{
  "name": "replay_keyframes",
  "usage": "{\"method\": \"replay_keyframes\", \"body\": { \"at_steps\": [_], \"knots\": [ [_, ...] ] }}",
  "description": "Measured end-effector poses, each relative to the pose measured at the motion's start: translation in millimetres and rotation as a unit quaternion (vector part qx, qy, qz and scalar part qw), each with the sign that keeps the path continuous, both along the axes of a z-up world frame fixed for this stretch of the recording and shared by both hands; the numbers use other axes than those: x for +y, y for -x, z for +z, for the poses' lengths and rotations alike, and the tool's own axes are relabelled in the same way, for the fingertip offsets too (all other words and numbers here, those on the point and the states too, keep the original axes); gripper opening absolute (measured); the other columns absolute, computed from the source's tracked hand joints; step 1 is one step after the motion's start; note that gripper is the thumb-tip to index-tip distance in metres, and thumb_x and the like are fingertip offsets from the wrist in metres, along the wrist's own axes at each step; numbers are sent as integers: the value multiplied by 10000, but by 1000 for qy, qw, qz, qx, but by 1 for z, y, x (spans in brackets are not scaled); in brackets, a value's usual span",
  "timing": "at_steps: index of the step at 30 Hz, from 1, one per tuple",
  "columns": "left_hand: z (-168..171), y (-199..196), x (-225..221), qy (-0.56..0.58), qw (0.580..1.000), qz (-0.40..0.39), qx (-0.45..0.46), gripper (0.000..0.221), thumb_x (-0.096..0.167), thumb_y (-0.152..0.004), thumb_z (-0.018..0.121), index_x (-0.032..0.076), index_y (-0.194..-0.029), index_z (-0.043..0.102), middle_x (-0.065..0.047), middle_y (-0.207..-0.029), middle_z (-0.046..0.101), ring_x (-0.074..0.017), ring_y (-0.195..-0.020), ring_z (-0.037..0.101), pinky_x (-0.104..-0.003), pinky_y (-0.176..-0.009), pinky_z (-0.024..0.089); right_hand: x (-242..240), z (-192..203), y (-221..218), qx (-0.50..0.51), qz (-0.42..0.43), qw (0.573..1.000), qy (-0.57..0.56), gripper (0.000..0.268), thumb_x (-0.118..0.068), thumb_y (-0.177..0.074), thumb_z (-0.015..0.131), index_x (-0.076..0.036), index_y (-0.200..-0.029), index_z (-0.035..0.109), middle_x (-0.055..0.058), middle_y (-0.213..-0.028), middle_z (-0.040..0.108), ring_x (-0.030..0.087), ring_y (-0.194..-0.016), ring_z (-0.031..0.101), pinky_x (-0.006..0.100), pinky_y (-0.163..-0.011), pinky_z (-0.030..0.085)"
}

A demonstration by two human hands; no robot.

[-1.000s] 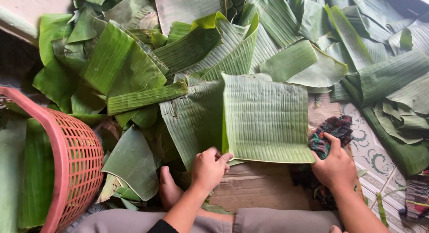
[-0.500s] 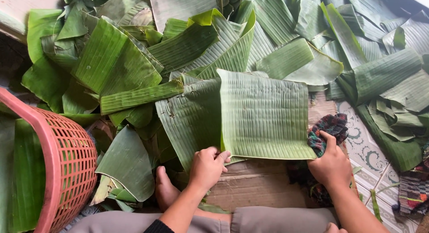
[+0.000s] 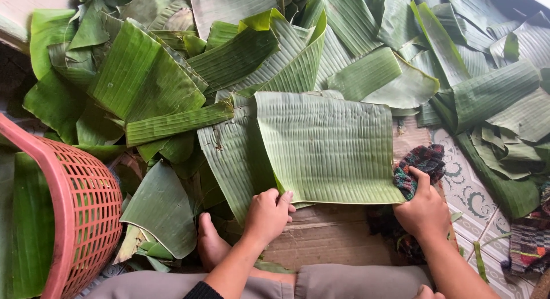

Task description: A person sitting on the floor cleans banana leaves by wiping them individually with a cloth and stacking them.

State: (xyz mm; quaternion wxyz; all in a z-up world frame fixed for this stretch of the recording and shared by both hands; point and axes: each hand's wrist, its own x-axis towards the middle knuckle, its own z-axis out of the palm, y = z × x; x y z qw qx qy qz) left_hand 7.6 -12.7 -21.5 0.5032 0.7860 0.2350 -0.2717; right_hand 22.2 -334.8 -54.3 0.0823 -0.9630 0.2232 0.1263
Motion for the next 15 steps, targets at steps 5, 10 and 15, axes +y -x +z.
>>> {"method": "replay_keyframes", "body": {
  "at_steps": [5,10,15],
  "knots": [
    [-20,3,2,16,1000,-10,4,277,194,-1027,493,13,-847,602,-34,-893,816,-136,-585,741,-283,-571,572,2,4,-1,5,-3,1000,-2,746,-534,-832,625,-303,-1522,457,184,-1198,725,436,-1038,704,522,-816,555],
    [19,-7,0,23,998,-35,53,318,243,-991,639,-27,-842,716,-30,-783,812,-134,-452,668,-243,-496,543,-1,-1,1,-2,0,1000,-1,727,-442,-822,639,-300,-1514,467,177,-1178,732,432,-1018,708,514,-806,554],
    [26,-7,-2,-50,990,-118,61,469,474,-938,722,73,-696,725,20,-579,732,-113,-369,555,-218,-469,480,-2,-3,1,-4,2,1000,0,718,-450,-833,627,-291,-1514,467,191,-1187,728,447,-1027,703,527,-815,554]
  ]
}}
